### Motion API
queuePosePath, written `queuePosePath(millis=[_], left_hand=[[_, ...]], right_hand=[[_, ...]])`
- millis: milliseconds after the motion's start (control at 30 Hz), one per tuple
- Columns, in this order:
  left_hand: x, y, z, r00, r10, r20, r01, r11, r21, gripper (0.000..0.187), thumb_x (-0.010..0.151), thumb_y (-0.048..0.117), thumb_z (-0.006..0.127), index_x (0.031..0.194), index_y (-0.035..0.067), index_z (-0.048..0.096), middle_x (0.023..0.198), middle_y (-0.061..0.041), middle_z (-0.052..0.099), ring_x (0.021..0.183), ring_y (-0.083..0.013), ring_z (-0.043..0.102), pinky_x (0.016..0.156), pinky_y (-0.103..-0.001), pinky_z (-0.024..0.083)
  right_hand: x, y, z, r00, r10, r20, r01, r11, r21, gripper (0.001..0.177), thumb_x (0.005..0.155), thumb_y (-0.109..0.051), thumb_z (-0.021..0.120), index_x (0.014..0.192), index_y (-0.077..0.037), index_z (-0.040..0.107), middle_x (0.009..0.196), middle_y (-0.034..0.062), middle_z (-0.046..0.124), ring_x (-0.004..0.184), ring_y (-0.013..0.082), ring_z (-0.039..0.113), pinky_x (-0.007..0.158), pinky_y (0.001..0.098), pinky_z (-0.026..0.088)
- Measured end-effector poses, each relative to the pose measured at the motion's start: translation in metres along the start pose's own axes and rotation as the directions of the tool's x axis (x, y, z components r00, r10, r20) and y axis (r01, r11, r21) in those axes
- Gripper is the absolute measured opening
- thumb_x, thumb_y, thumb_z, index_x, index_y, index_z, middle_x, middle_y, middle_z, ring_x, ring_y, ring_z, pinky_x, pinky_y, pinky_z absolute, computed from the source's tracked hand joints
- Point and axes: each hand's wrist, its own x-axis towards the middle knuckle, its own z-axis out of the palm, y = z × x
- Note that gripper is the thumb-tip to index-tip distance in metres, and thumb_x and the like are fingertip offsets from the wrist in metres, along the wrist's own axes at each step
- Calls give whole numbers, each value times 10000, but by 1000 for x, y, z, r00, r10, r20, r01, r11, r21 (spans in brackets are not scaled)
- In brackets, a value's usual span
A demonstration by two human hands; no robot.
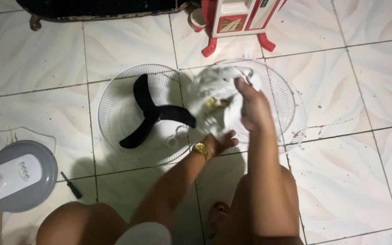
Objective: The person assembles a white pedestal fan by attaching a blue fan blade to the motor hub, securing it with a nut, and snapping the front grille into place. The person then wipes the grille and blades of a second fan with a white cloth.
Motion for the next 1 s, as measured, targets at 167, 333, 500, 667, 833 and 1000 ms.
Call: queuePosePath(millis=[167,333,500,667,833,1000], left_hand=[[-23,11,35,994,-105,32,104,994,34,80,910,195,657,865,136,689,987,-111,620,974,-307,635,823,-493,522],[-35,18,33,983,-131,-129,91,957,-274,150,828,205,723,917,87,695,896,-157,615,870,-337,628,743,-493,513],[-101,-19,7,845,-489,-216,426,860,-280,164,748,230,757,871,125,727,1004,-150,670,956,-329,643,807,-454,531],[-146,-64,6,461,-882,100,880,439,-180,425,815,329,770,1175,113,706,1349,-161,600,1188,-366,526,971,-494,451],[-166,-85,31,662,-733,156,749,635,-190,445,793,264,803,1171,56,692,1343,-130,637,1311,-320,532,1123,-412,460],[-161,-111,16,575,-817,53,713,468,-522,571,767,226,834,1258,36,612,1176,-215,661,1079,-364,638,907,-425,548]], right_hand=[[30,34,10,992,-6,122,-38,933,357,509,986,-317,605,1390,-11,555,1323,126,674,1187,264,665,1021,418,545],[33,38,13,966,-117,231,0,892,451,508,1047,-340,553,1427,-6,509,1365,155,627,1234,325,633,1101,496,513],[36,33,8,968,-114,224,5,901,434,597,1035,-470,461,1405,-9,537,1363,173,650,1258,343,633,1121,512,492],[43,56,11,945,74,319,-203,897,393,620,1001,-467,478,1339,43,576,1301,213,671,1207,368,650,1099,519,499],[51,87,18,939,273,211,-318,921,223,475,987,-329,580,1314,15,591,1216,168,710,1095,316,689,1008,476,545],[48,114,34,914,381,140,-394,916,74,449,940,-315,601,1247,10,634,1121,155,737,985,305,707,898,453,574]])
